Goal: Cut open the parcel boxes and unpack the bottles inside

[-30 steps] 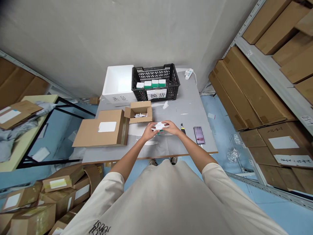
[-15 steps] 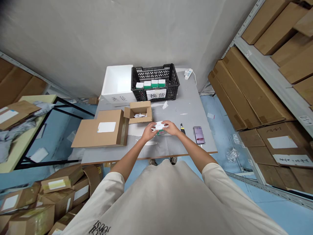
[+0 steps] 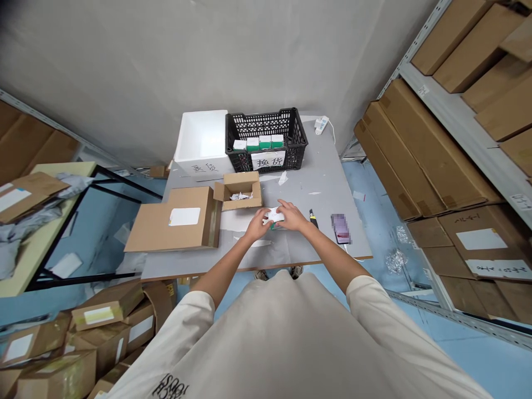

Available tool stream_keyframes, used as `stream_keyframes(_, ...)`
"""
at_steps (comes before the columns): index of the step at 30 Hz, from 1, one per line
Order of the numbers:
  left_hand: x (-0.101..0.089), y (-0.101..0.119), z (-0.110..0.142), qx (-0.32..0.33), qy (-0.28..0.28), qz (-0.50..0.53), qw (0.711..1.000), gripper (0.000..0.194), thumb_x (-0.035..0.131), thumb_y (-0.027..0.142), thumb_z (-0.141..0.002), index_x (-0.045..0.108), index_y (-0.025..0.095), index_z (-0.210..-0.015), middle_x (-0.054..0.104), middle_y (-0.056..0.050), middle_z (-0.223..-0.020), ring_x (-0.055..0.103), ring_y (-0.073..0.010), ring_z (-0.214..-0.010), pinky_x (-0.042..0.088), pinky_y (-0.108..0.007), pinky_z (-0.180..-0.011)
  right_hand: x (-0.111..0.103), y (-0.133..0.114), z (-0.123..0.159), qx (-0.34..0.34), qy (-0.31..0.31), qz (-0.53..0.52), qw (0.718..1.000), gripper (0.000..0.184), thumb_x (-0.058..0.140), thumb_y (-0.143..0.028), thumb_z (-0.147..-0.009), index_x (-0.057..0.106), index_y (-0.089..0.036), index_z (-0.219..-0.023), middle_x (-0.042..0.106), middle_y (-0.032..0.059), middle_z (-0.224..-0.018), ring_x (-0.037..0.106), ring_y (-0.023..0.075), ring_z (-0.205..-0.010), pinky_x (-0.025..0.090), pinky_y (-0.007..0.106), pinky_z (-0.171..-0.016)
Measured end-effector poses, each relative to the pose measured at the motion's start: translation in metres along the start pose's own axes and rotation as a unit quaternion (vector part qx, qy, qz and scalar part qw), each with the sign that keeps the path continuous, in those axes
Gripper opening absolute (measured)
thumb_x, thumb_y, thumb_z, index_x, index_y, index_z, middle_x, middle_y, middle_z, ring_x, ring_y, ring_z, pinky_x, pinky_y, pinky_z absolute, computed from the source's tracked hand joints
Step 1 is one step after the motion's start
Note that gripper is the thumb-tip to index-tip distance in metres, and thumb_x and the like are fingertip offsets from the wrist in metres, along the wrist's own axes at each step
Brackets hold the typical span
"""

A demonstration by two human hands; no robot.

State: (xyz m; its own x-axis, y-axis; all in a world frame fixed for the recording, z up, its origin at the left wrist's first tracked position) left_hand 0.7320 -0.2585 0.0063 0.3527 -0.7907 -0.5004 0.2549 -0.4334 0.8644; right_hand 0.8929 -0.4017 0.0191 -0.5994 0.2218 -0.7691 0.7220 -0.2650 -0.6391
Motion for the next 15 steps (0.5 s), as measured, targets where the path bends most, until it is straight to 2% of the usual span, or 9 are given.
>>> stream_keyframes(3,-0.008,-0.001,0.005,0.010,-0.013,0.006,1.000,0.043,0.061,0.021,-0.090,0.059,0.025,-0.134,0.053,-0.010,-0.145,0.068,-0.0203,-0.103,0.056,-0.037,-0.091,0.001,-0.011,-0.006,-0.029,-0.036,0.078,0.996,0.042,0.083,-0.020,-0.073,0.062,-0.024,-0.109,0.056,0.0122,-0.148,0.053,0.0350,-0.129,0.045,0.047,-0.103)
stream_keyframes(6,-0.020,-0.004,0.011,0.006,-0.016,0.009,1.000,0.040,0.059,0.020,-0.091,0.062,0.024,-0.131,0.053,-0.011,-0.146,0.069,-0.0203,-0.103,0.056,-0.037,-0.090,-0.001,-0.021,-0.008,-0.010,-0.050,0.125,0.991,0.039,0.077,-0.014,-0.076,0.061,-0.024,-0.110,0.067,0.0107,-0.128,0.057,0.0327,-0.115,0.045,0.042,-0.094)
stream_keyframes(8,-0.028,-0.007,0.012,0.011,-0.019,0.014,1.000,0.037,0.058,0.020,-0.093,0.063,0.024,-0.130,0.053,-0.011,-0.145,0.069,-0.0203,-0.103,0.057,-0.037,-0.089,-0.007,-0.029,-0.006,0.005,-0.046,0.133,0.990,0.037,0.078,-0.019,-0.077,0.062,-0.025,-0.109,0.068,0.0101,-0.123,0.057,0.0325,-0.110,0.046,0.040,-0.088)
stream_keyframes(11,-0.037,-0.006,0.008,0.035,-0.026,0.029,0.999,0.035,0.056,0.020,-0.094,0.063,0.024,-0.129,0.055,-0.011,-0.143,0.069,-0.0196,-0.101,0.056,-0.037,-0.089,-0.031,-0.040,-0.005,0.025,-0.012,0.117,0.993,0.040,0.082,-0.028,-0.076,0.061,-0.025,-0.110,0.068,0.0085,-0.122,0.056,0.0327,-0.108,0.046,0.039,-0.083)
stream_keyframes(15,-0.041,0.009,-0.012,0.069,-0.023,0.059,0.996,0.034,0.054,0.020,-0.097,0.063,0.023,-0.129,0.057,-0.010,-0.140,0.069,-0.0183,-0.103,0.055,-0.034,-0.089,-0.082,-0.047,-0.014,0.030,0.045,0.116,0.992,0.040,0.081,-0.027,-0.075,0.060,-0.025,-0.110,0.069,0.0070,-0.119,0.058,0.0321,-0.106,0.046,0.038,-0.081)
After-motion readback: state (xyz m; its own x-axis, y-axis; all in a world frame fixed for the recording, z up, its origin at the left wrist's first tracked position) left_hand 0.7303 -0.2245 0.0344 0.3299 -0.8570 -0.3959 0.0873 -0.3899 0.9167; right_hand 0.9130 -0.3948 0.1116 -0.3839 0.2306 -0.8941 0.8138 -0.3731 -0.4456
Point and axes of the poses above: each hand's wrist, its own z-axis away from the middle knuckle, its own x-axis out of the palm, y = z × x, the point moved 1 cm from there along -z, towards the middle knuckle
